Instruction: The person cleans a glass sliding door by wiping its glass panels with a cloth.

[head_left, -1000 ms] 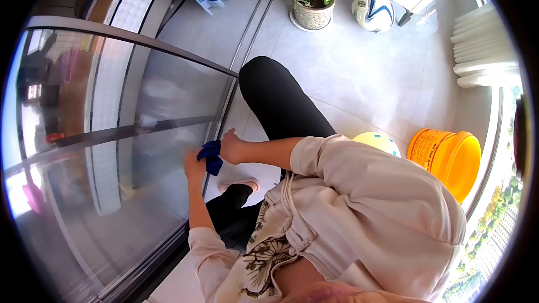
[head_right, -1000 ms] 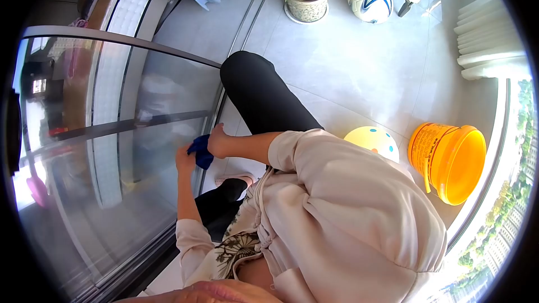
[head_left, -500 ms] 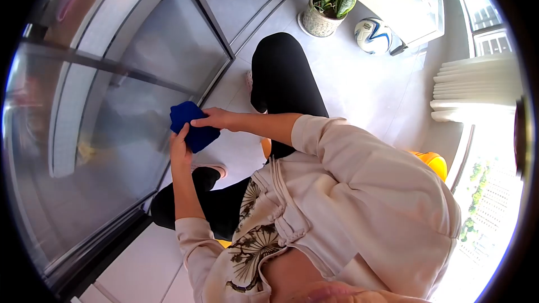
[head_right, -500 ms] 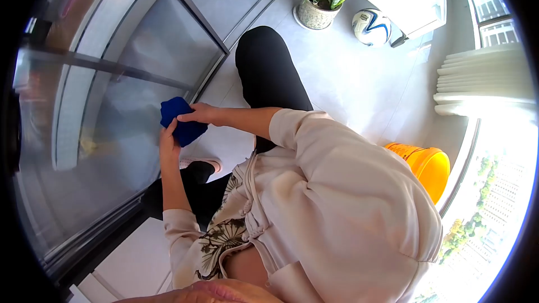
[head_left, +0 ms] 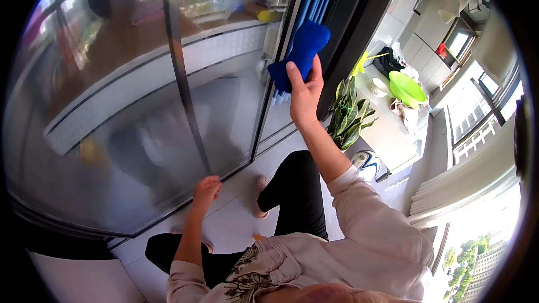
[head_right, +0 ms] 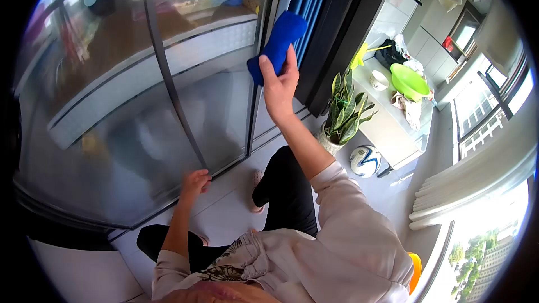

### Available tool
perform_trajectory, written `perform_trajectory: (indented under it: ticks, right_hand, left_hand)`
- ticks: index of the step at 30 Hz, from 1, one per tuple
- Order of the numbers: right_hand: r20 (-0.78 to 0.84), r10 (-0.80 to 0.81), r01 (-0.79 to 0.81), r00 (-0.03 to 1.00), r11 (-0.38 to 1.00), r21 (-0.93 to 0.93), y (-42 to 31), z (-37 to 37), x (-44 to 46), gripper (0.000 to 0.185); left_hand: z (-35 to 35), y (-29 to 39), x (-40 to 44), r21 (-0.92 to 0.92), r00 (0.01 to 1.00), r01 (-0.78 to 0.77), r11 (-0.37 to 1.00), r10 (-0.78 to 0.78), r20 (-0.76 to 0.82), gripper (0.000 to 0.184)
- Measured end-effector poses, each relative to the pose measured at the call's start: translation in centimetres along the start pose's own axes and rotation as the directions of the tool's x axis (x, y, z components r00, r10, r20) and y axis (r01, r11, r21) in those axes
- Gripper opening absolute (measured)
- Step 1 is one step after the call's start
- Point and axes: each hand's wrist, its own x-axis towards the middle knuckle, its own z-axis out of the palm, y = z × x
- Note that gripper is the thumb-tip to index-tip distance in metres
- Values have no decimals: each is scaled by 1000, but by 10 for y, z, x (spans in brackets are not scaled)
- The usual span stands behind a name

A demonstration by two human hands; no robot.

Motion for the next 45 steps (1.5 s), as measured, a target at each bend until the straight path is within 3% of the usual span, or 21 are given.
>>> perform_trajectory:
  ticks: [1, 2, 4, 5, 7, 10, 12, 17, 21, 24, 25, 28, 35, 37, 39, 41, 45]
  right_hand:
    - [40, -137, 139, 990, 989, -48, -8, 10, 32, 51]
    - [100, -349, 363, 932, 877, -315, -11, 16, 66, 51]
    - [260, -657, 659, 707, 479, -580, -22, 42, 123, 49]
    - [366, -680, 706, 636, 321, -631, -30, 56, 142, 55]
    - [437, -678, 683, 591, 133, -718, -28, 81, 171, 62]
    - [418, -721, 742, 552, 197, -640, -17, 91, 178, 66]
    - [424, -669, 719, 611, 244, -651, -5, 82, 164, 65]
    - [437, -508, 620, 743, 275, -735, 41, 45, 97, 69]
    - [449, -308, 542, 839, 389, -745, 70, 19, 29, 70]
    - [455, -293, 537, 841, 356, -765, 83, 13, 23, 71]
    - [478, -404, 614, 780, 340, -713, 80, 17, 34, 73]
    - [388, -506, 591, 770, 337, -733, 44, 49, 93, 68]
    - [203, -760, 638, 618, 333, -695, -92, 138, 313, 61]
    - [54, -677, 516, 734, 504, -692, -137, 167, 342, 60]
    - [84, -733, 568, 675, 444, -693, -154, 199, 346, 58]
    - [233, -849, 745, 474, 245, -621, -152, 230, 305, 56]
    - [577, -761, 913, 298, 50, -405, -143, 253, 190, 63]
  left_hand:
    - [2, -3, 0, -12, 1000, -31, 999, 31, 5, 33]
    - [4, -7, 0, 30, 998, -46, 998, 45, 52, 31]
    - [8, -6, 2, 60, 992, -85, 995, 80, 94, 30]
    - [11, -3, 0, 75, 989, -89, 993, 79, 128, 29]
    - [14, -3, -1, 89, 984, -101, 991, 87, 156, 29]
    - [13, -18, 5, 148, 975, -184, 972, 160, 156, 29]
    - [12, -27, 12, 268, 957, -285, 920, 256, 139, 28]
    - [8, -26, 6, 404, 951, -308, 862, 259, 171, 30]
    - [7, -23, 0, 499, 940, -339, 797, 269, 209, 32]
    - [5, -25, 0, 530, 923, -383, 756, 298, 242, 32]
    - [4, -21, -3, 539, 922, -388, 748, 315, 227, 32]
    - [0, -15, -13, 599, 924, -383, 703, 295, 245, 33]
    - [-23, -45, -3, 723, 963, -265, 638, 137, 232, 38]
    - [-30, -50, 4, 735, 969, -240, 634, 108, 223, 39]
    - [-33, -50, 8, 782, 967, -253, 570, 118, 227, 39]
    - [-37, -62, 21, 813, 958, -284, 508, 125, 257, 38]
    - [-39, -61, 42, 836, 940, -327, 442, 58, 337, 34]
